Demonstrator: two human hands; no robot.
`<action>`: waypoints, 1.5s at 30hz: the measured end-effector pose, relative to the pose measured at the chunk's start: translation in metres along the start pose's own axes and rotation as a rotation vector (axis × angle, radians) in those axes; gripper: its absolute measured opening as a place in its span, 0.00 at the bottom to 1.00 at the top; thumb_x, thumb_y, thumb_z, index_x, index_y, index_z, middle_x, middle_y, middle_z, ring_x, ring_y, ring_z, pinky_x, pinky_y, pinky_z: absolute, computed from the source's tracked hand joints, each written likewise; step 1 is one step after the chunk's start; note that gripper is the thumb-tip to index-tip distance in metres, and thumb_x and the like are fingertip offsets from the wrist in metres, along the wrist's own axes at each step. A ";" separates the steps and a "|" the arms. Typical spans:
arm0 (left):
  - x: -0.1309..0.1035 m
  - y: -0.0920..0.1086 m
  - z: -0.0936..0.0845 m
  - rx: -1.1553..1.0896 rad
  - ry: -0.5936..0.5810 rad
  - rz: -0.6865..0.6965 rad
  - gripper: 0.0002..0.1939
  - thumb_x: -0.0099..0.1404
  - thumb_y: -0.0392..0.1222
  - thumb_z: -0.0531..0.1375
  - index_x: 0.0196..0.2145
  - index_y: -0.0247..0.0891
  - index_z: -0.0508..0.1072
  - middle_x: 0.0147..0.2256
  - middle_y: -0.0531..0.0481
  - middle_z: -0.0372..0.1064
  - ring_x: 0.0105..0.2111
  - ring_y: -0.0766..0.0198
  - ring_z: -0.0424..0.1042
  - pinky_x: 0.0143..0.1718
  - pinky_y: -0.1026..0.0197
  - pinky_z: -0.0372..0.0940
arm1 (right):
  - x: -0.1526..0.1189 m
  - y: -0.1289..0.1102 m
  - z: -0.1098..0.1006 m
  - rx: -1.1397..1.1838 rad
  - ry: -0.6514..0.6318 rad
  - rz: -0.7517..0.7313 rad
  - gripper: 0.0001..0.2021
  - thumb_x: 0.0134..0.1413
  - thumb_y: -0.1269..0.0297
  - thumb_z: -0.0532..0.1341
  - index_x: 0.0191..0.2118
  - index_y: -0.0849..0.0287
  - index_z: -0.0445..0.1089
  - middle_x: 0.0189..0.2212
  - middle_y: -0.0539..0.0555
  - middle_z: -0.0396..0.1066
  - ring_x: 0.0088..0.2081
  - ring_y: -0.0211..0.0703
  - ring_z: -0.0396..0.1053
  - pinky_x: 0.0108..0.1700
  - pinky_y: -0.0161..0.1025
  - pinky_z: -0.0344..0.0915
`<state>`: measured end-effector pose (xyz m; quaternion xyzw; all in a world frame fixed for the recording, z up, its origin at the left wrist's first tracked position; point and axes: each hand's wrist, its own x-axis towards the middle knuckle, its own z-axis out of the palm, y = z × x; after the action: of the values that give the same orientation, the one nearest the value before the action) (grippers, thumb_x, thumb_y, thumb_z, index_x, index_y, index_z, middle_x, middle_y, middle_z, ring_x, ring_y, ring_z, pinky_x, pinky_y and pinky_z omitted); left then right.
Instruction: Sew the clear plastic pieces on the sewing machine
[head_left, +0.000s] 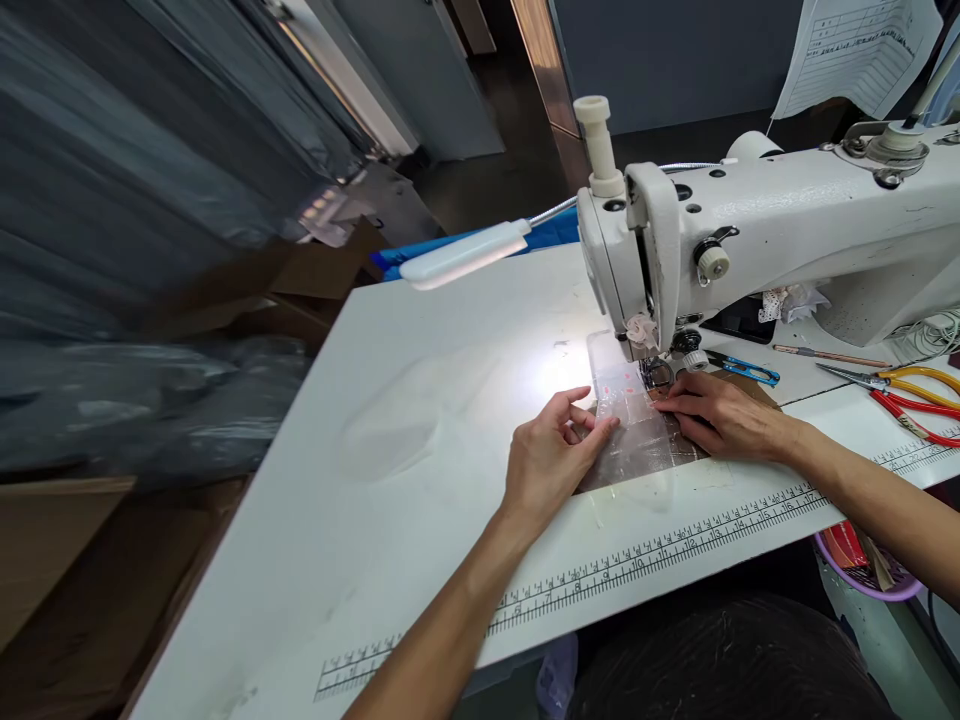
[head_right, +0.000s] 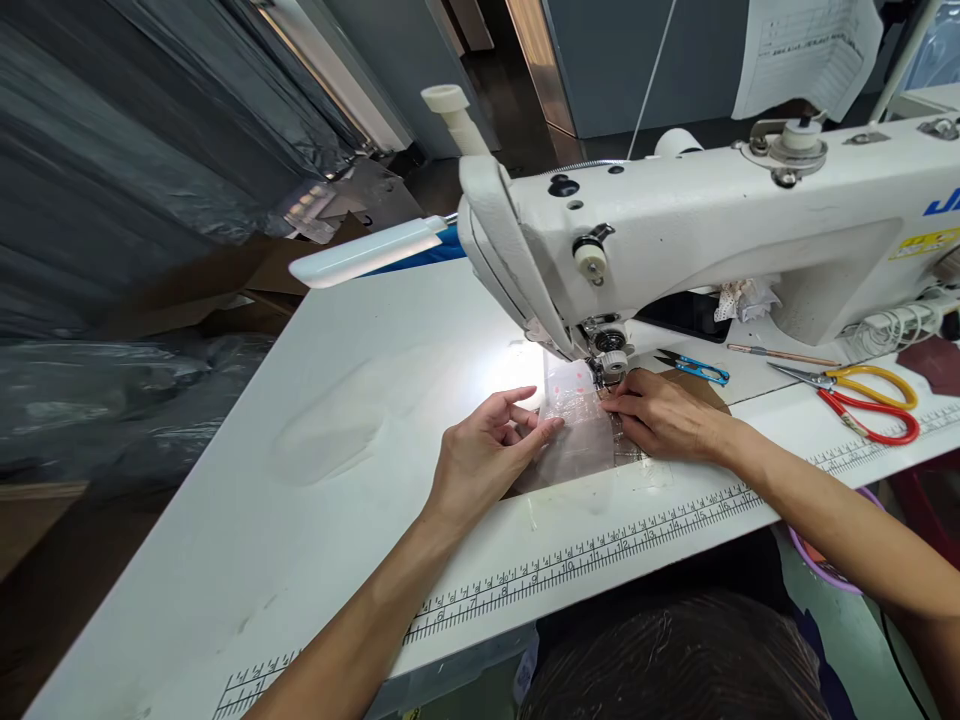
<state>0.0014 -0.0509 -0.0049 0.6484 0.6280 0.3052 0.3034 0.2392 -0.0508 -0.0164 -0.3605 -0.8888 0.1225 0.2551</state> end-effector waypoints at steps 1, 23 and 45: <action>0.000 0.000 0.000 0.003 0.004 0.003 0.25 0.53 0.53 0.64 0.47 0.39 0.73 0.26 0.57 0.72 0.19 0.69 0.64 0.26 0.61 0.64 | 0.000 0.000 -0.001 0.001 -0.012 -0.009 0.16 0.62 0.71 0.53 0.51 0.62 0.74 0.45 0.61 0.71 0.47 0.47 0.70 0.49 0.48 0.73; 0.001 -0.009 -0.003 0.150 0.153 0.333 0.16 0.61 0.48 0.64 0.45 0.39 0.75 0.30 0.54 0.72 0.17 0.74 0.60 0.20 0.67 0.60 | -0.001 -0.004 -0.012 0.010 -0.201 -0.094 0.18 0.57 0.72 0.55 0.49 0.58 0.76 0.46 0.60 0.69 0.49 0.50 0.65 0.53 0.51 0.66; 0.059 0.003 0.004 0.726 -0.281 0.938 0.21 0.73 0.46 0.47 0.50 0.33 0.74 0.40 0.39 0.75 0.39 0.52 0.68 0.38 0.51 0.59 | -0.001 -0.004 0.009 -0.042 0.018 -0.014 0.16 0.64 0.70 0.53 0.52 0.62 0.72 0.44 0.63 0.67 0.45 0.49 0.67 0.46 0.49 0.71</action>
<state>0.0084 0.0075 -0.0043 0.9520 0.2934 0.0842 -0.0239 0.2325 -0.0550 -0.0224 -0.3606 -0.8914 0.0986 0.2563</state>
